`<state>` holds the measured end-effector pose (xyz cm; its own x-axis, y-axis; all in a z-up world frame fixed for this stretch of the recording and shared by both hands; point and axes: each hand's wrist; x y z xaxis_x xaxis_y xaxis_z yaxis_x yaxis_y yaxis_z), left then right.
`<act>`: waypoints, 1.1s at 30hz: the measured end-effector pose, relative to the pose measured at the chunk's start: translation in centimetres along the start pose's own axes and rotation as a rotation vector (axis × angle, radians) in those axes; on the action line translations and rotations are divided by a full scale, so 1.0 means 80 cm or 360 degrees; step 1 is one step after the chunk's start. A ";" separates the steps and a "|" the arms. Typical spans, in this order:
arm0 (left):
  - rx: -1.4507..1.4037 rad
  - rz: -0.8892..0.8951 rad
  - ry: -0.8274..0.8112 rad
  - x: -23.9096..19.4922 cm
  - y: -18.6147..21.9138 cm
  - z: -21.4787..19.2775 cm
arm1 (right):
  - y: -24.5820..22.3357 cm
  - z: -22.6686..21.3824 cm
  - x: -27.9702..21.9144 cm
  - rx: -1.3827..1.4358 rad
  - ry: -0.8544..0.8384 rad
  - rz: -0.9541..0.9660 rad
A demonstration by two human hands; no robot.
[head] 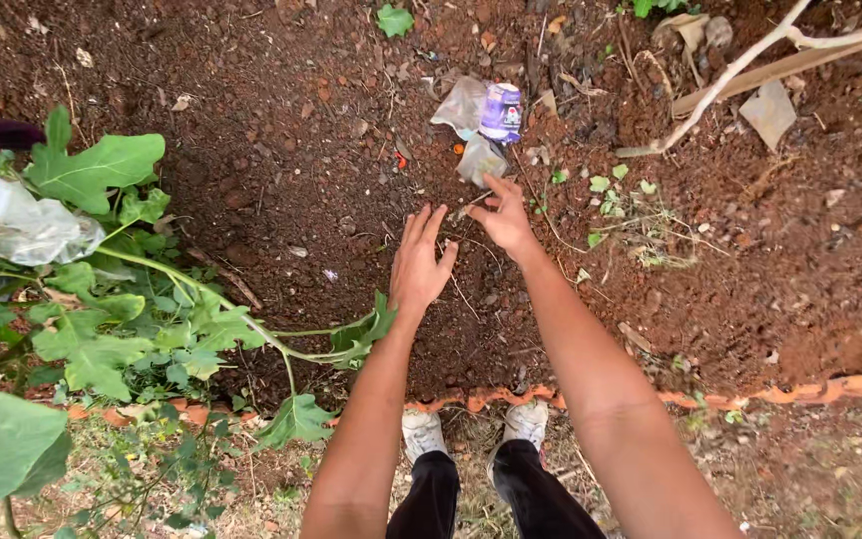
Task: The person picks up pieces of trash and plastic scraps from the garden soil by hand and places them into a plastic crate.
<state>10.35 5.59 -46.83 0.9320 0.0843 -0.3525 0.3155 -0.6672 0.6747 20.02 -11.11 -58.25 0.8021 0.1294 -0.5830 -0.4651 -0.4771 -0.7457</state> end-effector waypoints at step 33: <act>-0.0004 0.0414 0.0281 -0.285 0.387 -0.281 | -0.317 -0.241 -0.460 0.0041 0.0181 -0.0697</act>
<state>2.87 -0.37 -3.35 0.9980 0.0383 -0.0496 0.0624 -0.6817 0.7290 9.56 -20.55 -11.66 0.9607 0.2176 -0.1726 -0.0805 -0.3768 -0.9228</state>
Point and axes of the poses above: each hand's wrist, its own x-axis towards the middle knuckle, its own z-axis out of the palm, y = z × x, and after that the axes turned 4 degrees about z, right-handed
